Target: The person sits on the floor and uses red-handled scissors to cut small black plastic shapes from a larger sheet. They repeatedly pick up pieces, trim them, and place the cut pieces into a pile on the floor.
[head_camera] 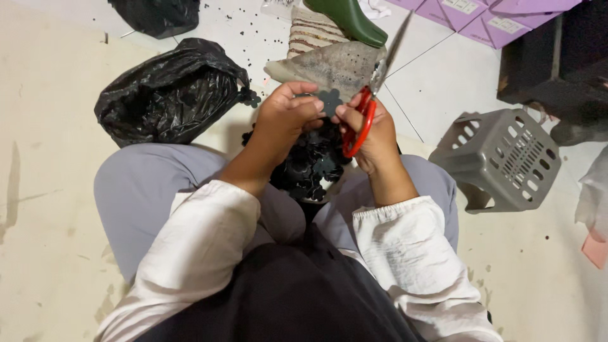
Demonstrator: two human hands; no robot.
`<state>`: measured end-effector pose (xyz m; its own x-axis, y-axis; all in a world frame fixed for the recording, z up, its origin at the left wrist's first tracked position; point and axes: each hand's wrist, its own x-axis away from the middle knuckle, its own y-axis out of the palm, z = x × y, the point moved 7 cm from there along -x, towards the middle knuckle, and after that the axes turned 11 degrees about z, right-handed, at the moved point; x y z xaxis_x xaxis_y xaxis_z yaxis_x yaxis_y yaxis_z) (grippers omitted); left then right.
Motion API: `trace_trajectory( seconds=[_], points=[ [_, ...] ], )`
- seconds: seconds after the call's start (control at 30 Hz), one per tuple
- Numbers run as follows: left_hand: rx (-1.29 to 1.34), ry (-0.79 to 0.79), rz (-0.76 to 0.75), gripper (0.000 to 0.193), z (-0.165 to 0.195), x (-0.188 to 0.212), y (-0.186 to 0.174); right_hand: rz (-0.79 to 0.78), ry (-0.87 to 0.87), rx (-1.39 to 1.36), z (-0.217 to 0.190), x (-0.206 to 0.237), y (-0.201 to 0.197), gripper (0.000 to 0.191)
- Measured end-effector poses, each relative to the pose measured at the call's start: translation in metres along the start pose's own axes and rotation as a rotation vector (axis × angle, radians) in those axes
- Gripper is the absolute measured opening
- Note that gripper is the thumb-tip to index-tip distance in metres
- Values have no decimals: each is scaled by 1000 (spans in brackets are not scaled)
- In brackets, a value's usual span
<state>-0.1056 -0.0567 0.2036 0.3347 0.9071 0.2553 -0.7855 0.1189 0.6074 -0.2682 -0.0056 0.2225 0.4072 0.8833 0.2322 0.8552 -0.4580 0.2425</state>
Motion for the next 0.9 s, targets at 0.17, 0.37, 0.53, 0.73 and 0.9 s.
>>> trace_trajectory(
  seconds=[0.17, 0.37, 0.53, 0.73, 0.9],
  points=[
    [2, -67, -8, 42, -6, 2, 1, -10, 39, -107, -4, 11, -1, 19],
    [-71, 55, -99, 42, -10, -5, -9, 17, 6, -57, 11, 9, 5, 19],
    [-238, 80, -13, 34, -16, -14, -29, 25, -27, 49, 30, 2, 9, 19],
    [-178, 78, 30, 21, -20, -20, -31, 61, -202, 247, 31, -3, 4, 21],
    [-571, 685, -86, 12, 4, 12, -6, 143, -1, 109, 30, 3, -13, 20]
  ],
)
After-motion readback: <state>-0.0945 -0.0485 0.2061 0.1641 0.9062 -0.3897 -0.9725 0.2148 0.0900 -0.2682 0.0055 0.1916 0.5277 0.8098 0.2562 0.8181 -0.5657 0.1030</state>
